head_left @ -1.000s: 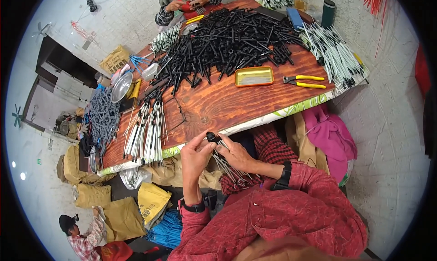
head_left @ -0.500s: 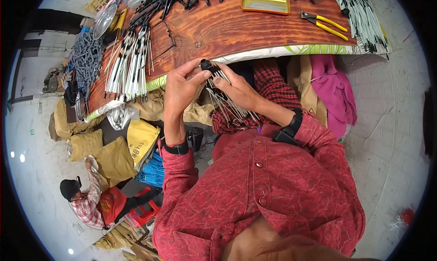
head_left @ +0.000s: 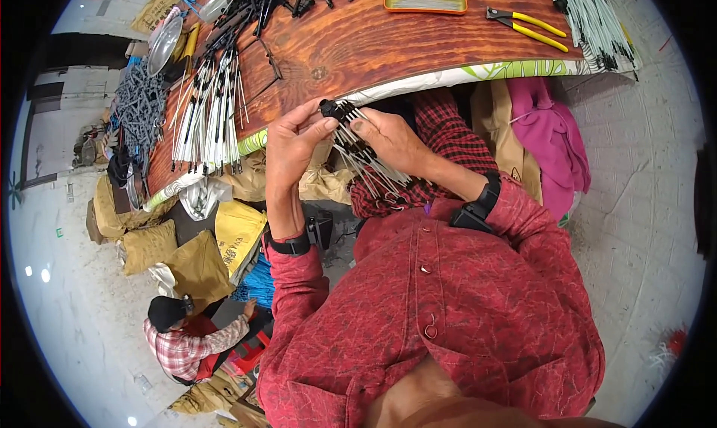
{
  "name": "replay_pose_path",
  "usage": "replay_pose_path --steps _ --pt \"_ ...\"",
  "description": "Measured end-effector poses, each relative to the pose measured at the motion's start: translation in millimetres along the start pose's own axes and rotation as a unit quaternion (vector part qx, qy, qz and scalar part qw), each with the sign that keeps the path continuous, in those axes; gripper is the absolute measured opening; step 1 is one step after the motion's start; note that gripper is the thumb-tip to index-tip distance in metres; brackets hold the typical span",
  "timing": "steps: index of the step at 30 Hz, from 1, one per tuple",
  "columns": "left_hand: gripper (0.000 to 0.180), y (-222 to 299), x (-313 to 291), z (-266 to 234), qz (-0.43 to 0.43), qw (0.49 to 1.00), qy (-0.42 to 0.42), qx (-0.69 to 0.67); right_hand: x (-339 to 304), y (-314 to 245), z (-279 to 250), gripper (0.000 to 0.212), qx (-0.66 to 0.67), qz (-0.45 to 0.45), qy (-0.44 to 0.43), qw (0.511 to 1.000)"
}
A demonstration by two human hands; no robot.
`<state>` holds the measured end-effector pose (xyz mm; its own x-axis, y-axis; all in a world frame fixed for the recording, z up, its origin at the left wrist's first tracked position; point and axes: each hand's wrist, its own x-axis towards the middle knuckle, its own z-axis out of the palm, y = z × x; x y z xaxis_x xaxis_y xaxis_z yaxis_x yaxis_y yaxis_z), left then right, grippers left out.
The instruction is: The person gathers white rods into a bundle, slides a black plastic cap onto the ends, and trims the excess wire using yellow-handled shears before repeating the process.
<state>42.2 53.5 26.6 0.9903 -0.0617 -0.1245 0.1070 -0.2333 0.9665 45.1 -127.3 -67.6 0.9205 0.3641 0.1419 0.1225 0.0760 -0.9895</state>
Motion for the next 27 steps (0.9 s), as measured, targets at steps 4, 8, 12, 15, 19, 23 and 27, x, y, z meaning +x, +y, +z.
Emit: replay_pose_path --steps 4,8,12,15,19,23,27 --pt "0.039 5 0 -2 -0.001 0.999 -0.013 -0.037 9 -3 -8 0.035 0.012 -0.011 -0.037 0.999" --pt "0.038 25 4 -4 0.041 0.999 -0.028 0.002 13 -19 -14 0.034 0.017 -0.025 -0.045 0.999" --pt "0.039 11 12 -4 0.037 0.998 -0.051 0.007 8 -19 -9 0.032 -0.036 -0.062 -0.01 0.997" --pt "0.039 6 7 1 0.037 0.998 -0.047 -0.023 6 -6 -6 0.029 -0.088 -0.124 0.04 0.988" --pt "0.039 2 5 2 0.03 0.998 -0.03 -0.039 9 -19 -10 0.026 -0.134 -0.079 -0.008 0.988" --pt "0.038 -3 2 5 0.034 0.999 -0.005 -0.033 7 -13 -10 0.023 -0.165 -0.146 0.015 0.975" --pt "0.036 -1 6 12 0.046 0.998 0.01 -0.028 11 -11 -14 0.021 -0.203 -0.146 0.005 0.968"
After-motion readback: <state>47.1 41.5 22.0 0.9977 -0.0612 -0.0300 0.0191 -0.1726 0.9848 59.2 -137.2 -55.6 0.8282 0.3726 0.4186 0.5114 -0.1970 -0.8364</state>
